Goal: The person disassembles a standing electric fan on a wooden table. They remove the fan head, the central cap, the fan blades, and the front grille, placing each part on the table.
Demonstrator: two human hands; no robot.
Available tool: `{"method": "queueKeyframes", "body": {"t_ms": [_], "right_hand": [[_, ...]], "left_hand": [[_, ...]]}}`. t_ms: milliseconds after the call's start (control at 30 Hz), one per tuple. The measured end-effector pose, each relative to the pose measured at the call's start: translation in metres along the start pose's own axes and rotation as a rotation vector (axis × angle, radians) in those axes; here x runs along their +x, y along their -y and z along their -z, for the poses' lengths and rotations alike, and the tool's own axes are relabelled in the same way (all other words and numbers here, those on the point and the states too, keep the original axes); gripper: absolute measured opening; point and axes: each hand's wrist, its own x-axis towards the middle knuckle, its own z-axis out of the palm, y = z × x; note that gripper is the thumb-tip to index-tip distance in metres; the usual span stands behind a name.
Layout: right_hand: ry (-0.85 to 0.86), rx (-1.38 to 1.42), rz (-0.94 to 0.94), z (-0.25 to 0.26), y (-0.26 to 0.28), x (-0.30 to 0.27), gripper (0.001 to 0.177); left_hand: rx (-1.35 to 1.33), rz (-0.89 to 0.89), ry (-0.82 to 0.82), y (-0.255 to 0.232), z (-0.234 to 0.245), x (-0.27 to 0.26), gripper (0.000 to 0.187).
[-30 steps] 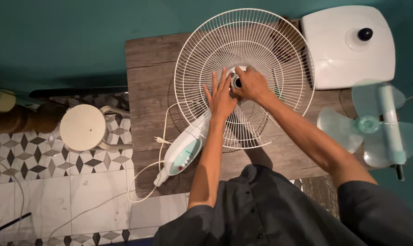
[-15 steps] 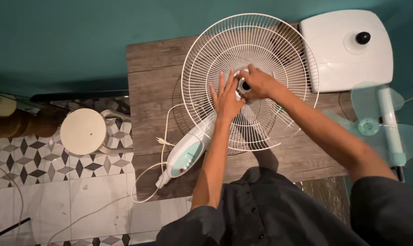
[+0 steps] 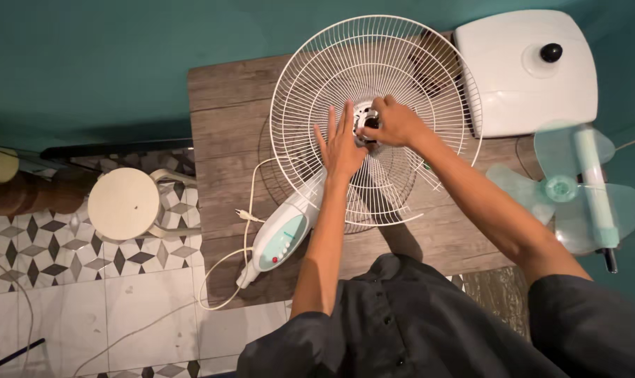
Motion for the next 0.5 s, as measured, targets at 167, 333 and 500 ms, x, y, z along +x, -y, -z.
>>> {"method": "queueKeyframes", "body": {"t_ms": [167,333,500], "right_hand": [[-0.137,-0.021,0.039,-0.013,0.012,-0.007,0.085],[-0.086,0.0,0.122,-0.017,-0.002,-0.004,0.076],[-0.089,-0.088,0.387,-0.011,-0.012,0.0,0.076]], "left_hand": [[0.076,-0.027,-0.023,0.002,-0.007,-0.003,0.119],[0.053,-0.019,0.007,0.002,-0.007,-0.002,0.121],[0.081,-0.046,-0.011,-0.002,-0.005,-0.006,0.122]]}}
